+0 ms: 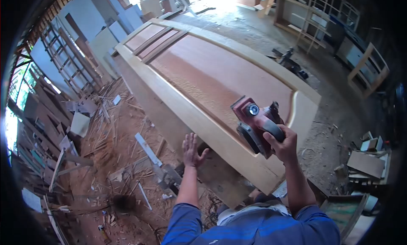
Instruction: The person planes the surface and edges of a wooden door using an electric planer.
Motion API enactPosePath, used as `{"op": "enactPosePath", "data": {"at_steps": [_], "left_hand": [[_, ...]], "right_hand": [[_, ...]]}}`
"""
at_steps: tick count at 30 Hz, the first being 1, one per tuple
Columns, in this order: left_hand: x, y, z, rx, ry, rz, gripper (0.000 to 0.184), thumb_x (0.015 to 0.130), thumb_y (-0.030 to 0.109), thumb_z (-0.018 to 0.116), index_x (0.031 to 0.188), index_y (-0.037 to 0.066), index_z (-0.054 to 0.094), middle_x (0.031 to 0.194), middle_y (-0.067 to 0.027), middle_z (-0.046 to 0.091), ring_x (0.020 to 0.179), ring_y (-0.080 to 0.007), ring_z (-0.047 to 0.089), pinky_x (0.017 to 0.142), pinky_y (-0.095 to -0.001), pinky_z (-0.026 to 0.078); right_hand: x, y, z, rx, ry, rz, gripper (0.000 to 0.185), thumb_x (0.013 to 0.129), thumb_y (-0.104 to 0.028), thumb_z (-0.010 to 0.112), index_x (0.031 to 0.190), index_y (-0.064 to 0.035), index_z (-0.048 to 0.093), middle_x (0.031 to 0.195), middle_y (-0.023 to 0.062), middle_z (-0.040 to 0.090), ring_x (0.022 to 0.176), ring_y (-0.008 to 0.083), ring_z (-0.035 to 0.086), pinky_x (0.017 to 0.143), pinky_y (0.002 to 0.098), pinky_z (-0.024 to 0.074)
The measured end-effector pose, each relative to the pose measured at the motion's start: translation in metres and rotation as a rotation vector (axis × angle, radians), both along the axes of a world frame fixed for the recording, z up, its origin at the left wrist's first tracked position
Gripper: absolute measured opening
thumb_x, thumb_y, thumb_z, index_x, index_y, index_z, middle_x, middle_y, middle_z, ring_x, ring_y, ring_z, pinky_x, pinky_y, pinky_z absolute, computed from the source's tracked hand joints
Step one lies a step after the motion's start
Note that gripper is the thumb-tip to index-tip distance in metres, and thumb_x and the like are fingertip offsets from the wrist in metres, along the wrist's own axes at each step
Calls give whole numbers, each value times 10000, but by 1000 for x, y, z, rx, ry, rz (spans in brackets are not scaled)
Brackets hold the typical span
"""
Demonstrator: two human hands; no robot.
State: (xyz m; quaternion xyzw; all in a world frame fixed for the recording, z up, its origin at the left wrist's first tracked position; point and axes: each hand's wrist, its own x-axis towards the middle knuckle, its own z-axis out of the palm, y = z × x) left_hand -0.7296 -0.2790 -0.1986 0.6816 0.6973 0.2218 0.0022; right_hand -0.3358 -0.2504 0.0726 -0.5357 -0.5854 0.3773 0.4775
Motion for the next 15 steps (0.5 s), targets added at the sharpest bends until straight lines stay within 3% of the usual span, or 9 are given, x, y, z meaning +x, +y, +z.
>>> {"op": "enactPosePath", "data": {"at_steps": [3, 5, 6, 8, 15], "left_hand": [[45, 2, 9, 18, 63, -109, 978, 1031, 667, 613, 1767, 102, 304, 1836, -167, 305, 1713, -372, 230, 1392, -567, 142], [105, -1, 34, -65, 55, -204, 953, 1053, 651, 591, 1762, 80, 309, 1831, -188, 306, 1712, -371, 234, 1400, -556, 110], [142, -7, 40, -141, 66, -226, 985, 1068, 676, 532, 1753, 12, 290, 1842, -212, 260, 1724, -365, 193, 1409, -540, 61], [218, -25, 26, -244, -13, -233, 1042, 1069, 716, 474, 1752, -38, 251, 1858, -230, 189, 1741, -365, 109, 1405, -559, -5], [392, -90, 18, -266, 47, -260, 1106, 1060, 735, 471, 1756, -73, 180, 1858, -270, 132, 1744, -400, 14, 1379, -619, -76]], "right_hand": [[73, -43, 7, 3, -78, -102, 385, 917, -314, 948, 1052, 17, 803, 824, 42, 757, 778, 121, 694, 721, 320, 567], [111, -63, 12, 24, -47, -126, 342, 942, -285, 932, 1020, 13, 782, 751, 8, 698, 660, 87, 642, 600, 288, 512], [127, -73, 19, -13, -3, -148, 331, 947, -279, 929, 1008, 9, 776, 733, -2, 683, 625, 75, 623, 565, 281, 490], [160, -82, 16, 8, 37, -209, 309, 955, -264, 925, 965, -6, 757, 677, -33, 634, 522, 38, 553, 470, 257, 413], [294, -67, 13, 25, 73, -250, 307, 944, -257, 936, 989, -4, 768, 668, -39, 627, 525, 46, 560, 472, 262, 415]]}}
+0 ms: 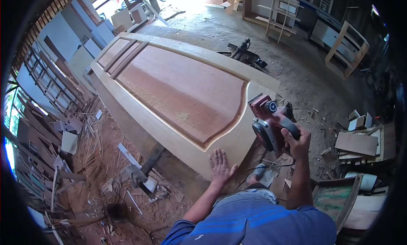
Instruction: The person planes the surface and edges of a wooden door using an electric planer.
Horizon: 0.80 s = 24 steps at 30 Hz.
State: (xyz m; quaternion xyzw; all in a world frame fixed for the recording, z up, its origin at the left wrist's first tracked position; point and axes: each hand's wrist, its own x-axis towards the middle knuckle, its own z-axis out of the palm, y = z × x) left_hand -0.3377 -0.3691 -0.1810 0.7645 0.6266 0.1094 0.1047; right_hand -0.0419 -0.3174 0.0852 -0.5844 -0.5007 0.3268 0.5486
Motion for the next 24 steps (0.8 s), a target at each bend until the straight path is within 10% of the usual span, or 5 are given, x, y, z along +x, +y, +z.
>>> {"op": "enactPosePath", "data": {"at_steps": [10, 16, 21, 24], "left_hand": [[161, 104, 23, -5, -129, -93, 1156, 997, 683, 616, 1735, -106, 204, 1830, -315, 178, 1736, -434, 57, 1399, -597, 2], [343, 169, 14, -163, -715, -615, 1065, 841, 341, 928, 1702, 20, 389, 1745, -274, 404, 1651, -464, 335, 1372, -522, 259], [479, 208, -25, -787, -836, -613, 465, 954, 423, 851, 1282, 98, 801, 1242, -179, 812, 1199, -362, 765, 1069, -451, 585], [519, 248, -90, -727, -838, -462, 305, 973, 372, 826, 1116, 103, 821, 1001, -160, 820, 868, -316, 767, 834, -461, 603]], "right_hand": [[174, 107, -2, 62, 201, 61, 319, 963, -281, 921, 942, -18, 741, 665, -20, 650, 540, 58, 577, 504, 254, 419], [234, 176, 33, 166, 325, 75, 361, 972, -315, 914, 933, -20, 711, 658, -5, 648, 540, 79, 601, 519, 250, 424], [279, 238, 46, 223, 285, 122, 369, 998, -344, 877, 977, -16, 709, 676, 21, 647, 535, 94, 595, 510, 260, 433], [320, 275, 51, 177, 224, 192, 334, 974, -291, 911, 955, -14, 726, 680, 2, 658, 556, 76, 599, 527, 249, 427]]}}
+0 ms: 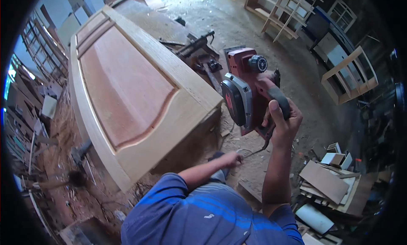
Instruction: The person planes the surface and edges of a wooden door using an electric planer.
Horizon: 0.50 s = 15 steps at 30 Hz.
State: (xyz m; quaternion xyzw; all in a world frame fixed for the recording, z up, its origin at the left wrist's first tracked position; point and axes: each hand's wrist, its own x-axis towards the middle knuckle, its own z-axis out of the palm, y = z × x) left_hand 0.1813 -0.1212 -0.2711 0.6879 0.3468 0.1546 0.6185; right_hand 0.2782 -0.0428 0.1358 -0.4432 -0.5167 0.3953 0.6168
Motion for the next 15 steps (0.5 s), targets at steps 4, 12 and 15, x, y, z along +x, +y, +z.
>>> {"op": "enactPosePath", "data": {"at_steps": [4, 12, 15], "left_hand": [[-14, 74, -47, 373, 341, 230, 253, 892, 214, 761, 1113, 95, 792, 1027, -213, 788, 950, -438, 759, 824, -516, 590], [-35, 113, -98, 17, 762, 502, 315, 983, 333, 700, 1203, 139, 815, 1258, -212, 792, 1134, -419, 764, 965, -521, 595], [6, 111, -98, -217, 816, 446, 398, 1003, 413, 643, 1265, 167, 814, 1290, -210, 783, 1200, -420, 750, 1018, -528, 599]], "right_hand": [[75, 65, -13, -30, -310, 97, 354, 927, -293, 948, 997, 9, 778, 731, 2, 698, 631, 70, 624, 585, 256, 475], [207, 216, -38, -201, -511, 211, 379, 887, -296, 969, 1012, 18, 797, 743, -19, 683, 675, 66, 609, 627, 264, 492], [254, 262, -34, -211, -528, 211, 357, 917, -295, 946, 983, 9, 771, 720, -40, 644, 638, 56, 579, 583, 259, 444]]}}
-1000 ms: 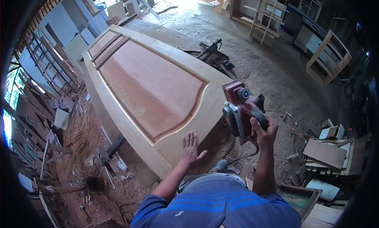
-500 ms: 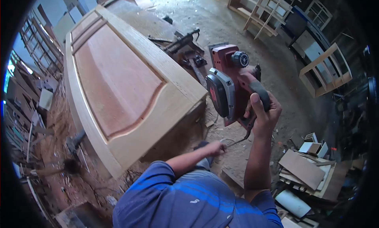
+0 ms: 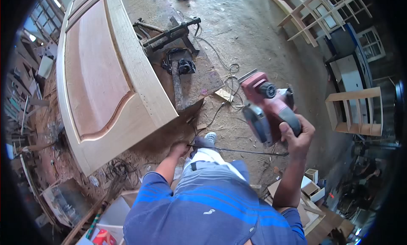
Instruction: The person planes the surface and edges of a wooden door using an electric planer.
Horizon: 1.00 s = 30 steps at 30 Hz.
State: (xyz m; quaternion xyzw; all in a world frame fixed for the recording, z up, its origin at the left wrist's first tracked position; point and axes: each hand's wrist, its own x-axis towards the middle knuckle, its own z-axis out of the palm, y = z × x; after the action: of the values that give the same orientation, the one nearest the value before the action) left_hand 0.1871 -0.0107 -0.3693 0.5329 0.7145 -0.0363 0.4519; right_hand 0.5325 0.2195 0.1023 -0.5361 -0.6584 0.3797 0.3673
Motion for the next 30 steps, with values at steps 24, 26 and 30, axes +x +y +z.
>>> {"op": "enactPosePath", "data": {"at_steps": [24, 26, 30], "left_hand": [[272, 289, 38, 135, 420, 716, 287, 1037, 386, 666, 1152, 143, 767, 1163, -199, 794, 1144, -424, 753, 979, -573, 593], [274, 313, 42, 98, 363, 739, 300, 1040, 394, 662, 1162, 141, 769, 1184, -201, 794, 1153, -426, 752, 982, -574, 592], [303, 354, 47, 19, 200, 659, 314, 1033, 376, 651, 1205, 148, 782, 1265, -212, 784, 1194, -437, 743, 1012, -569, 584]], "right_hand": [[240, 395, 22, 108, 63, 481, 381, 854, -273, 952, 1013, 42, 809, 751, 58, 749, 705, 85, 672, 660, 288, 532], [248, 421, 25, 92, 73, 486, 380, 852, -270, 949, 1009, 45, 805, 746, 54, 740, 703, 84, 656, 662, 290, 527], [244, 477, 12, 99, 48, 533, 363, 869, -259, 940, 1006, 46, 798, 733, 23, 715, 680, 84, 649, 640, 282, 513]]}}
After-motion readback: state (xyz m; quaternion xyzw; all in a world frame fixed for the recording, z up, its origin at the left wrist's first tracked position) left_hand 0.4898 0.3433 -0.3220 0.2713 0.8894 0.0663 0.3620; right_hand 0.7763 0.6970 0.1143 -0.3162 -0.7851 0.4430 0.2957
